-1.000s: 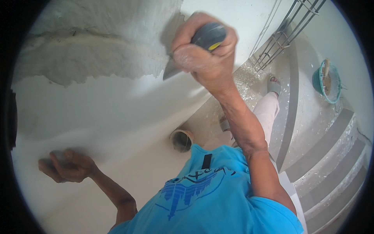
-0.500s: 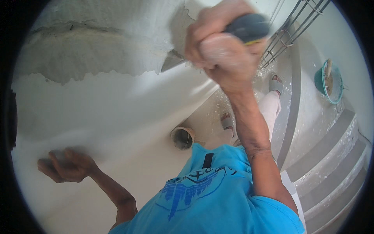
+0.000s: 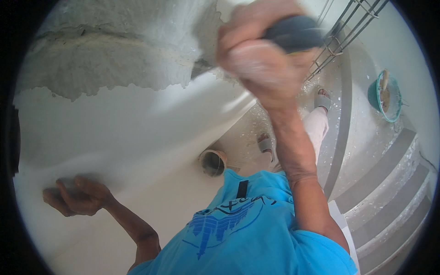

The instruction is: The person scrapes loose material from a crack in a white wall using a putty knife.

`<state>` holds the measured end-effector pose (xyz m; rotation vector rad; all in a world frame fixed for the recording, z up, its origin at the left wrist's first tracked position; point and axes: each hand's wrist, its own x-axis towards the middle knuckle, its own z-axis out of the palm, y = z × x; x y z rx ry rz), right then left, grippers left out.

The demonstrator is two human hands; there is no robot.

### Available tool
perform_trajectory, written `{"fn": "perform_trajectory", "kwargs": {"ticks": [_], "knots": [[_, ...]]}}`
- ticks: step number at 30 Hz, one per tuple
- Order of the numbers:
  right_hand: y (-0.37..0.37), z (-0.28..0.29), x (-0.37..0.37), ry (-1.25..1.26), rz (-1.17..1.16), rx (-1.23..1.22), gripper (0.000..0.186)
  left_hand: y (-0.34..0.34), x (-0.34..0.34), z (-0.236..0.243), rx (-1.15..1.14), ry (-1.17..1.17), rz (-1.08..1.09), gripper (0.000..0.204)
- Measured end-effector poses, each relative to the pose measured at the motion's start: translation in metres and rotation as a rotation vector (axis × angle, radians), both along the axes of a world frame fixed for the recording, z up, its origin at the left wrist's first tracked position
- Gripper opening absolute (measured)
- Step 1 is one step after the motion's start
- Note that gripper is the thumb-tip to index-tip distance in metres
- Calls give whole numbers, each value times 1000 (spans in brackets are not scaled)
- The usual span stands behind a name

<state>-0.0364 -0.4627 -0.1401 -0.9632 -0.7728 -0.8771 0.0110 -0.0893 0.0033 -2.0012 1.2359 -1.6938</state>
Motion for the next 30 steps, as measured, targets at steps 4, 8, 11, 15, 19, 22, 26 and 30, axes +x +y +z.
{"fn": "perform_trajectory", "kwargs": {"ticks": [4,8,11,15,19,22,26,30], "knots": [[-7,-20,1,47,125,95,8,-2,9,-6,-23,7,-15,32],[3,-1,-3,71,22,201,10,1,5,-3,-3,5,-35,32],[41,-22,10,324,-52,370,14,-2,2,-4,-10,-13,-12,32],[35,-14,0,168,-36,409,11,2,-2,-4,-21,2,7,32],[8,-7,0,52,75,105,13,1,2,-3,1,4,-15,33],[15,-11,0,100,108,147,14,-1,3,-6,0,-1,11,35],[-9,-4,-5,49,87,56,11,-4,6,-6,-2,-8,31,34],[-27,1,-1,-23,73,67,11,-6,9,-6,-4,-4,19,35]]}}
